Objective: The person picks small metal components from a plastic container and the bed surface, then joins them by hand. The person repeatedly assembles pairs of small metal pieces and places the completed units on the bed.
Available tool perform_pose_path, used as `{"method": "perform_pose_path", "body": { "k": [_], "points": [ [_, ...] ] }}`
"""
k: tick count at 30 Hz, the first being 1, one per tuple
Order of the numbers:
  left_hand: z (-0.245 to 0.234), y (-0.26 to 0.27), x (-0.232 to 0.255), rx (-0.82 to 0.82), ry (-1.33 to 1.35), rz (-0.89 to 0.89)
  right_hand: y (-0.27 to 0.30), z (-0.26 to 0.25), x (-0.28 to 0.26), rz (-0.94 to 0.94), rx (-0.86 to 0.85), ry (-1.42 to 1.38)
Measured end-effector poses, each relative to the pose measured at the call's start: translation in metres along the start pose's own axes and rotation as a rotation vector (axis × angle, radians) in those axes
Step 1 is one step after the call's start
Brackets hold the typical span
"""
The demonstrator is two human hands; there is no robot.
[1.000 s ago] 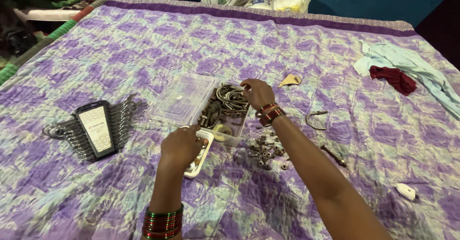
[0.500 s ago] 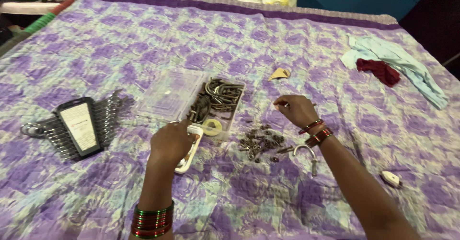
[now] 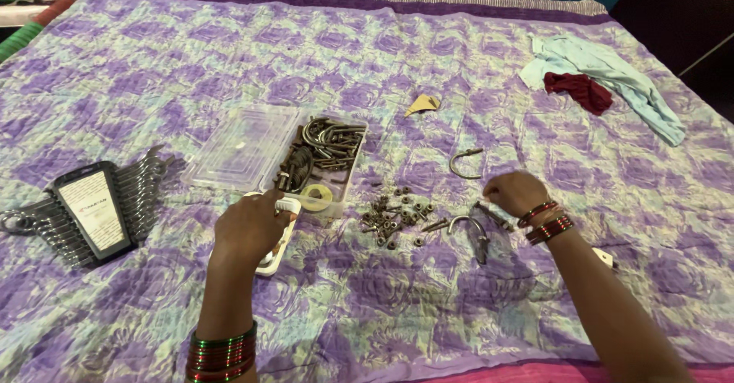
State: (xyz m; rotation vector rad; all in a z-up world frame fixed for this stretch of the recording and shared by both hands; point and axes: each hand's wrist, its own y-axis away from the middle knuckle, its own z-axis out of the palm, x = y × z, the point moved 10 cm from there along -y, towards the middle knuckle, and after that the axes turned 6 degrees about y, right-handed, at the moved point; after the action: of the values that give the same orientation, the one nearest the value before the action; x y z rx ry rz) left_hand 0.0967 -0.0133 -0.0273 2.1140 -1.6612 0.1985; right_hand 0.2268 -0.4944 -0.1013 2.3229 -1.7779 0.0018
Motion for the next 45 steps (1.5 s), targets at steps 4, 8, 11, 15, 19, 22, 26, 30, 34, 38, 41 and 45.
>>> {"method": "perform_pose_path", "body": {
  "k": [4,8,11,15,19,22,26,30,34,38,41,45],
  "points": [
    [0.003,-0.001,-0.004,-0.024,-0.002,-0.035,-0.001,0.043,0.001,0.084,-0.133,-0.035],
    [0.006,-0.003,-0.005,-0.026,0.012,-0.038,-0.011,0.057,0.005,0.094,-0.091,-0.055],
    [0.006,-0.002,-0.006,-0.036,-0.007,-0.044,-0.013,0.053,0.009,0.042,-0.099,-0.128],
    [0.005,-0.002,-0.005,-0.038,-0.017,-0.032,-0.009,0.034,0.022,0.093,-0.148,-0.352],
    [0.004,-0.002,-0.004,-0.006,-0.016,-0.007,-0.002,0.009,0.043,0.199,-0.102,-0.436],
    [0.006,-0.002,-0.004,-0.027,-0.029,-0.023,0.002,0.011,0.057,0.226,-0.097,-0.362],
    [0.006,-0.003,-0.003,-0.023,-0.044,-0.012,-0.004,0.037,0.053,0.161,-0.176,-0.447],
    [0.007,-0.004,-0.001,-0.020,-0.051,0.007,-0.010,0.042,0.031,0.010,-0.252,-0.893],
    [0.010,-0.002,0.004,-0.025,-0.061,0.019,-0.006,0.040,-0.015,-0.183,-0.420,-1.294],
    [0.016,-0.001,0.016,-0.046,-0.046,0.054,-0.003,0.039,-0.043,-0.074,-0.446,-1.516],
    [0.031,0.000,0.034,-0.100,-0.062,0.114,0.015,0.038,-0.083,-0.013,-0.503,-1.612],
    [0.056,0.009,0.070,-0.143,-0.001,0.302,0.042,0.020,-0.143,-0.125,-0.638,-1.424]
  ]
}}
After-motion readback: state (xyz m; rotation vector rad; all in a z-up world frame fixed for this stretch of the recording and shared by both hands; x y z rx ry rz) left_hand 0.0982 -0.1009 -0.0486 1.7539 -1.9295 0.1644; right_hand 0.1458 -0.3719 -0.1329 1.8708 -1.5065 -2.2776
